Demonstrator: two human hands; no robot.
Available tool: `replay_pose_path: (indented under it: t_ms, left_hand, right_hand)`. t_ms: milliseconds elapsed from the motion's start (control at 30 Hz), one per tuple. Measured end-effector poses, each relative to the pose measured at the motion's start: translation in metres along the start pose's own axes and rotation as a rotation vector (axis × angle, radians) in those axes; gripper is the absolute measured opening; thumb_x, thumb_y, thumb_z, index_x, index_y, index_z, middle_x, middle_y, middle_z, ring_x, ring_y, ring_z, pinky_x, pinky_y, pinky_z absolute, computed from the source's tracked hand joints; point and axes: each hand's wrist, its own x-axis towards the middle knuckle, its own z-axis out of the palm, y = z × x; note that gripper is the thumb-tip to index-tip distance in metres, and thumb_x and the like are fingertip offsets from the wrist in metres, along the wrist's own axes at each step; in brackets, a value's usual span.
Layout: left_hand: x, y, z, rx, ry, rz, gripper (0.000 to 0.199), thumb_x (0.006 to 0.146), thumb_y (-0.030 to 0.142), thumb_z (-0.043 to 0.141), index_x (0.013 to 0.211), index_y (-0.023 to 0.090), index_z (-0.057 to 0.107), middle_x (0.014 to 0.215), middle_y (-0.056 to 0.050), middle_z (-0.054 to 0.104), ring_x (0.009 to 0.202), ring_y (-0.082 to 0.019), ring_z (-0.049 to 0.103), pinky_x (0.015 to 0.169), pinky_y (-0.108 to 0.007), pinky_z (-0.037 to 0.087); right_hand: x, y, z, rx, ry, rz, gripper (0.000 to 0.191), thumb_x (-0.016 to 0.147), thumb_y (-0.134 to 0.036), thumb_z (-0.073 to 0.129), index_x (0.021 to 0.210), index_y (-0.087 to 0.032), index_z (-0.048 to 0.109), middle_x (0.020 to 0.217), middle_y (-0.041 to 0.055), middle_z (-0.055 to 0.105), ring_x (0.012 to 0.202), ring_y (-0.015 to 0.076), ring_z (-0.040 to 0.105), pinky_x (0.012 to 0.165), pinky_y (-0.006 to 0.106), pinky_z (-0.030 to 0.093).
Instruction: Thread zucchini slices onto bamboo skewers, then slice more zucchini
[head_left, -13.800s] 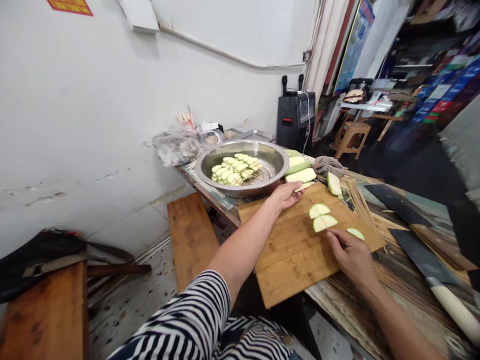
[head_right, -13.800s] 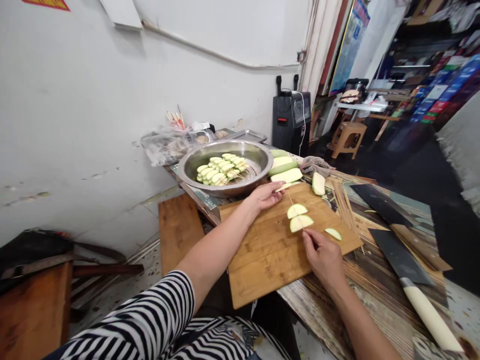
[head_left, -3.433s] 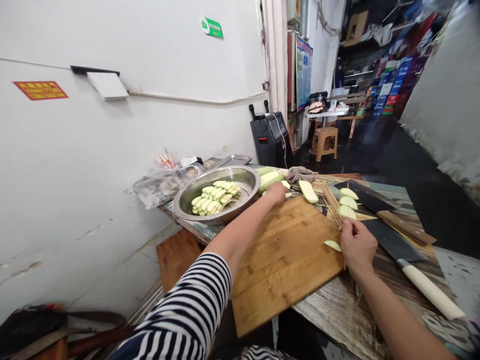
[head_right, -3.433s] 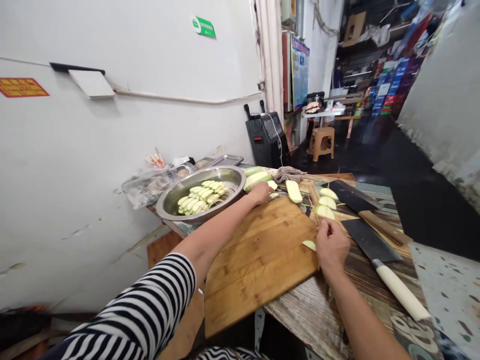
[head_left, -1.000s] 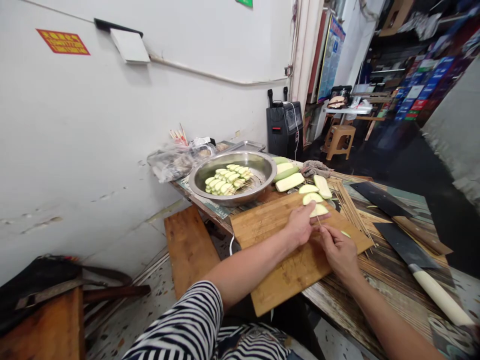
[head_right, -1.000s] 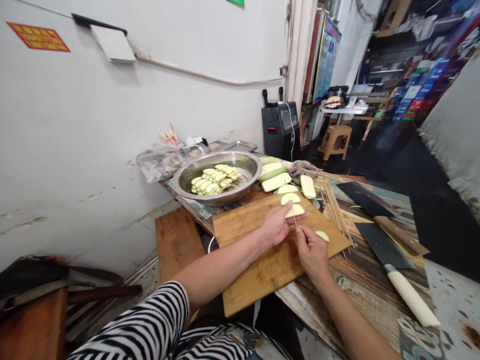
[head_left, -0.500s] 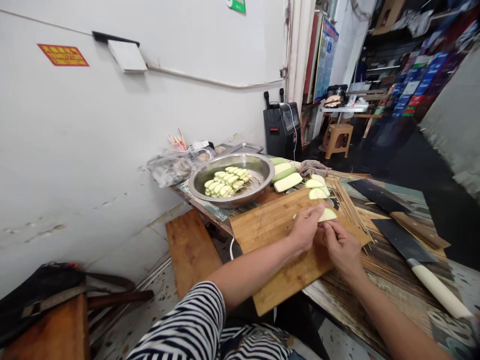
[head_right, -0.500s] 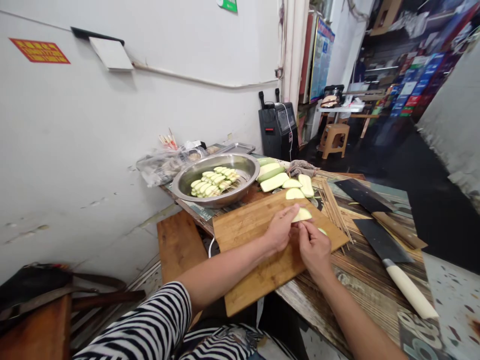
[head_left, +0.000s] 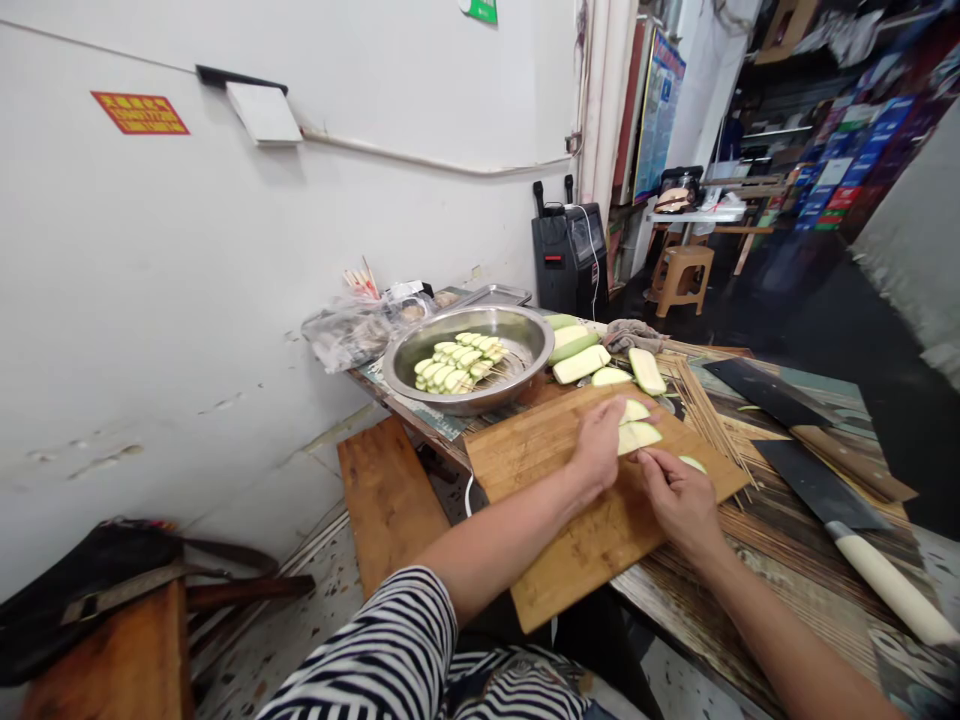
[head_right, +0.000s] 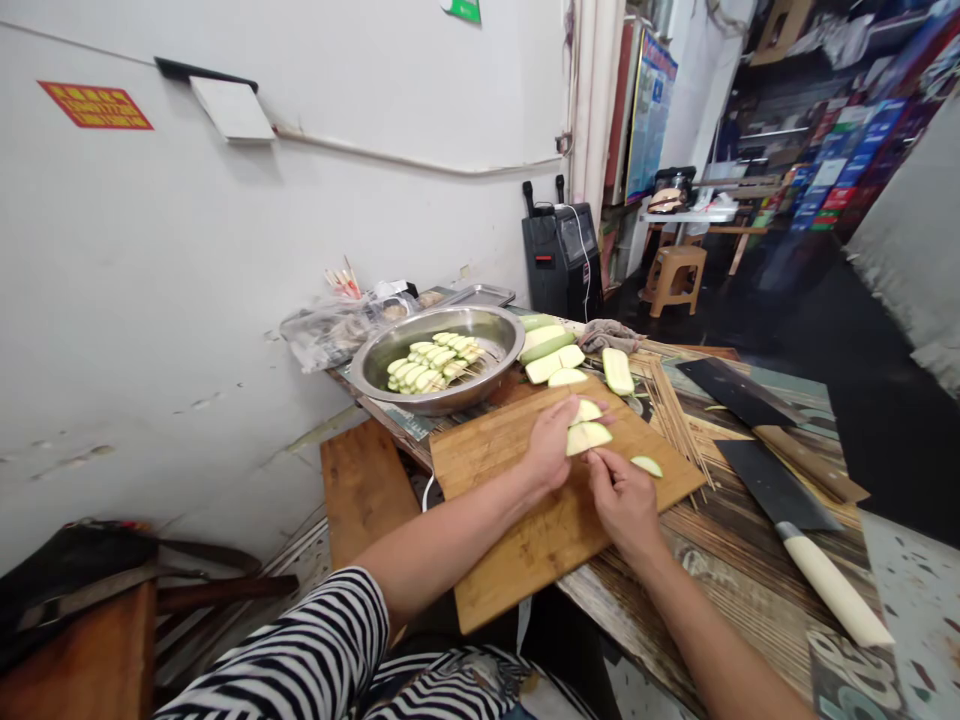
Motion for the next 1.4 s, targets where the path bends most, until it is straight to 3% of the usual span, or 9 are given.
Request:
replay_pose_path:
  t_ms: [133,233,500,733,867,967,1067,1300,1400]
  left_hand:
    - [0.003,0.002,0.0,-0.01,-0.055,-0.02,0.032,0.081,0.043,0.056,0.086,0.012,0.062,0.09,-0.01,0.068,0.077,-0.019,0.066,0.063,-0.026,0.053]
    - [0.013,0.014,-0.005,-0.054,0.048,-0.019,0.035,0.083,0.046,0.053,0.091,0.013,0.059,0.088,-0.011,0.068,0.076,-0.019,0.066,0.063,-0.029,0.053]
    - [0.02,0.02,-0.01,-0.09,0.166,0.016,0.016,0.086,0.025,0.048,0.086,0.012,0.056,0.08,-0.01,0.068,0.076,-0.019,0.067,0.077,-0.034,0.051]
    - [0.018,0.019,-0.009,0.017,0.052,-0.074,0.03,0.084,0.035,0.047,0.099,0.013,0.06,0.084,-0.01,0.068,0.072,-0.018,0.064,0.07,-0.032,0.051]
    - [0.028,0.033,-0.027,0.408,0.033,0.017,0.037,0.08,0.043,0.055,0.109,0.021,0.059,0.1,-0.007,0.065,0.094,-0.021,0.061,0.083,-0.033,0.045]
    - [0.033,0.04,-0.037,0.962,-0.079,0.137,0.031,0.053,0.022,0.079,0.081,0.021,0.067,0.097,-0.007,0.065,0.112,-0.029,0.049,0.096,-0.034,0.035]
    - [0.031,0.041,-0.037,1.35,-0.163,0.136,0.027,0.041,0.012,0.081,0.055,0.019,0.059,0.087,-0.009,0.063,0.116,-0.036,0.042,0.099,-0.039,0.03]
    - [0.029,0.027,-0.035,1.34,-0.326,0.138,0.025,0.048,0.01,0.074,0.067,0.02,0.061,0.069,0.0,0.06,0.076,-0.021,0.055,0.078,-0.03,0.042]
    - [0.037,0.024,-0.042,1.164,-0.205,0.168,0.01,0.058,0.015,0.07,0.065,0.017,0.063,0.065,0.0,0.06,0.069,-0.016,0.054,0.07,-0.026,0.042]
  right_hand:
    - [0.002,0.003,-0.003,-0.019,0.022,0.003,0.031,0.084,-0.039,0.048,0.083,-0.015,0.067,0.068,0.004,0.067,0.059,0.0166,0.059,0.056,0.026,0.045]
    - [0.001,0.005,-0.004,-0.04,-0.003,-0.022,0.029,0.083,-0.039,0.05,0.081,-0.016,0.068,0.07,0.0039,0.068,0.061,0.0173,0.06,0.057,0.027,0.045]
    - [0.0,0.008,-0.001,-0.073,-0.045,-0.046,0.03,0.082,-0.04,0.05,0.08,-0.017,0.068,0.065,0.0029,0.067,0.055,0.0163,0.057,0.052,0.026,0.043]
    - [0.008,0.006,-0.009,-0.066,-0.024,-0.014,0.03,0.082,-0.041,0.049,0.08,-0.018,0.068,0.066,0.0025,0.067,0.058,0.0164,0.059,0.055,0.026,0.045]
    - [0.017,0.015,-0.024,-0.045,0.12,0.099,0.033,0.082,-0.043,0.049,0.084,-0.016,0.068,0.05,-0.0017,0.053,0.045,0.0128,0.049,0.045,0.024,0.039]
    - [0.021,0.022,-0.029,-0.044,0.194,0.163,0.034,0.081,-0.044,0.05,0.084,-0.015,0.068,0.048,-0.0024,0.05,0.042,0.0122,0.046,0.042,0.024,0.035]
    - [0.022,0.024,-0.027,-0.054,0.176,0.144,0.036,0.082,-0.044,0.049,0.085,-0.014,0.068,0.049,-0.0017,0.052,0.045,0.0128,0.048,0.044,0.024,0.037]
    - [0.017,0.026,-0.022,-0.089,0.153,0.085,0.039,0.082,-0.047,0.048,0.086,-0.015,0.07,0.055,0.0013,0.06,0.05,0.0148,0.054,0.049,0.025,0.041]
    - [0.014,0.024,-0.021,-0.103,0.137,0.042,0.038,0.082,-0.046,0.048,0.085,-0.016,0.07,0.064,0.0042,0.066,0.057,0.0166,0.059,0.053,0.026,0.044]
